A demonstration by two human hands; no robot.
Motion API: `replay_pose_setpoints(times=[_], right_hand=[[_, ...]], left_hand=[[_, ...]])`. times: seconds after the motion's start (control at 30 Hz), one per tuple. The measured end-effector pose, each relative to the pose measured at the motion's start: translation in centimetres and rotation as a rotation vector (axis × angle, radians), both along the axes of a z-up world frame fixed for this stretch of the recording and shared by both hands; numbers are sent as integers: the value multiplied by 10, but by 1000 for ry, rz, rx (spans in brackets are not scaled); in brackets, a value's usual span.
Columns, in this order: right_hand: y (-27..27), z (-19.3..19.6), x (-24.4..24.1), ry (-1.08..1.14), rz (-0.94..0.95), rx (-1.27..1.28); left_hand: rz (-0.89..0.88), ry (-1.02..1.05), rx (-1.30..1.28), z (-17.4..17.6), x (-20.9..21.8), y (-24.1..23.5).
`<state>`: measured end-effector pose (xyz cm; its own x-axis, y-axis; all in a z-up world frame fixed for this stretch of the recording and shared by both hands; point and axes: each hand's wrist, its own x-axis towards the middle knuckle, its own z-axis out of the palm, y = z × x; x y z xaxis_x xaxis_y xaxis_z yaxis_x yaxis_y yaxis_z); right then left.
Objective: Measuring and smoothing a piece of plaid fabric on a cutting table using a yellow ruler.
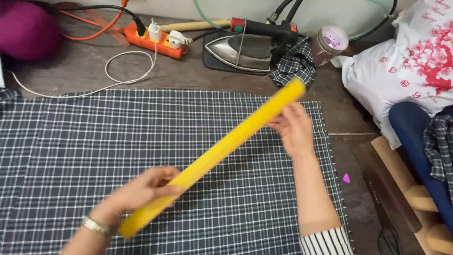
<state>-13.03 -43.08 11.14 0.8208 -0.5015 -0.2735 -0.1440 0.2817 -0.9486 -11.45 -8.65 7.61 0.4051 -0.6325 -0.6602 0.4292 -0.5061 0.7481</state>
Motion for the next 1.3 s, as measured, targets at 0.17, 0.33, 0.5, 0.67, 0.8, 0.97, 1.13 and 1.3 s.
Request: replay_pose_setpoints(times=[0.17, 0.33, 0.5, 0.67, 0.8, 0.97, 1.13, 1.3], right_hand=[[75, 18, -36, 364, 675, -183], [83, -38, -67, 192, 953, -128], [68, -49, -69, 102, 1028, 30], [80, -60, -68, 198, 804, -10], [31, -85, -61, 257, 565, -240], [-50, -108, -48, 224, 218, -393], [-82, -137, -31, 205, -62, -391], [-74, -143, -38, 182, -63, -767]], left_hand=[[581, -217, -475, -36, -38, -33], [1159, -293, -435, -14, -46, -57], [1306, -316, -446, -31, -39, -42], [1386, -280, -462, -36, -45, -54], [1508, -431, -295, -70, -17, 1], [1699, -430, -262, -152, 38, 88], [1383, -473, -120, -106, 49, 67], [878, -1136, 672, -129, 64, 95]])
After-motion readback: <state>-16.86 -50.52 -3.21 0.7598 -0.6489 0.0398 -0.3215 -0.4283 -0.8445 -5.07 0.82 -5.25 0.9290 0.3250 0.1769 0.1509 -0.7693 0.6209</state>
